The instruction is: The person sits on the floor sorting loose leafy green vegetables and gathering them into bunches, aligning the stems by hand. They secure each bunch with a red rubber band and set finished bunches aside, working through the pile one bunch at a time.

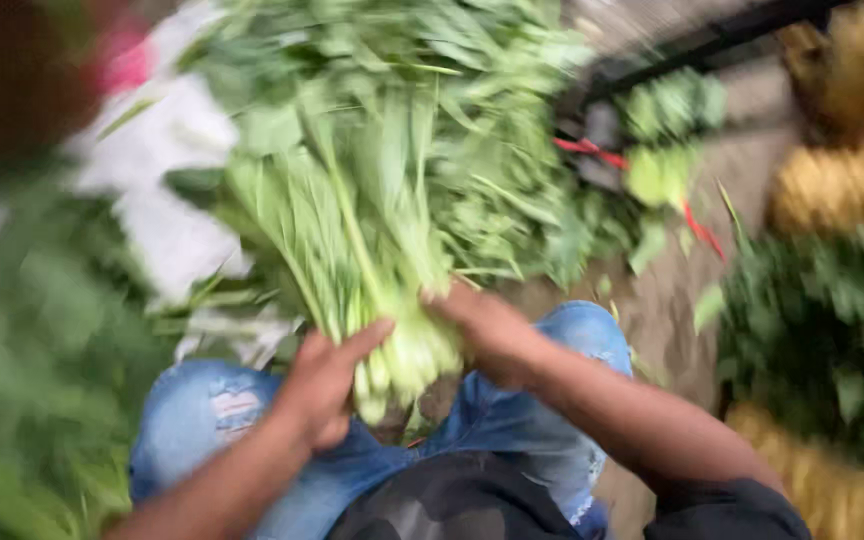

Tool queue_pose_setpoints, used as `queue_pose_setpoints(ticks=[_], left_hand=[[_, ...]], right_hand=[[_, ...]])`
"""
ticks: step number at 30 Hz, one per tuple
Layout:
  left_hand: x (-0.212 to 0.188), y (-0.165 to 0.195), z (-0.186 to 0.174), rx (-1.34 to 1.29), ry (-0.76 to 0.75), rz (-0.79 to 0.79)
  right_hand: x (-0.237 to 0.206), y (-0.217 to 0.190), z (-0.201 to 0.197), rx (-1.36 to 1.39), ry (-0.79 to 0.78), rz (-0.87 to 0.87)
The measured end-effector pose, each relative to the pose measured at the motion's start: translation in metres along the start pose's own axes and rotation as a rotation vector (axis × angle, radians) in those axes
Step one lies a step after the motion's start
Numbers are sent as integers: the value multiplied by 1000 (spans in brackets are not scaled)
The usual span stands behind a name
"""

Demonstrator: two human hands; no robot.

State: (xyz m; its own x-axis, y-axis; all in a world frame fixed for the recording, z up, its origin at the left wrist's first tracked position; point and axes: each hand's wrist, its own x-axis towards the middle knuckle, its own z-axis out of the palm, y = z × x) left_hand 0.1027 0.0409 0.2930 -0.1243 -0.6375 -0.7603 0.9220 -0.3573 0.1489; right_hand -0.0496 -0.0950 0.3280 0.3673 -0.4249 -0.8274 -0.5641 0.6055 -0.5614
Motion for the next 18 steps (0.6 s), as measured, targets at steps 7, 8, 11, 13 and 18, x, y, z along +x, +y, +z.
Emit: queue_pose_setpoints(ticks=[7,8,11,13,18], left_hand=[[-6,-107,34,155,-234,-389],[-8,-115,41,189,-267,-389],[-6,-138,73,318,-319,-372],[1,-153,110,401,-354,-340],[48,-204,232,554,-545,-272]], right_hand=[[-138,94,-34,581,246,273],[-152,99,-36,638,281,264],[-174,117,-58,789,333,138],[-183,127,-89,778,341,37],[-207,146,-216,822,472,-118]])
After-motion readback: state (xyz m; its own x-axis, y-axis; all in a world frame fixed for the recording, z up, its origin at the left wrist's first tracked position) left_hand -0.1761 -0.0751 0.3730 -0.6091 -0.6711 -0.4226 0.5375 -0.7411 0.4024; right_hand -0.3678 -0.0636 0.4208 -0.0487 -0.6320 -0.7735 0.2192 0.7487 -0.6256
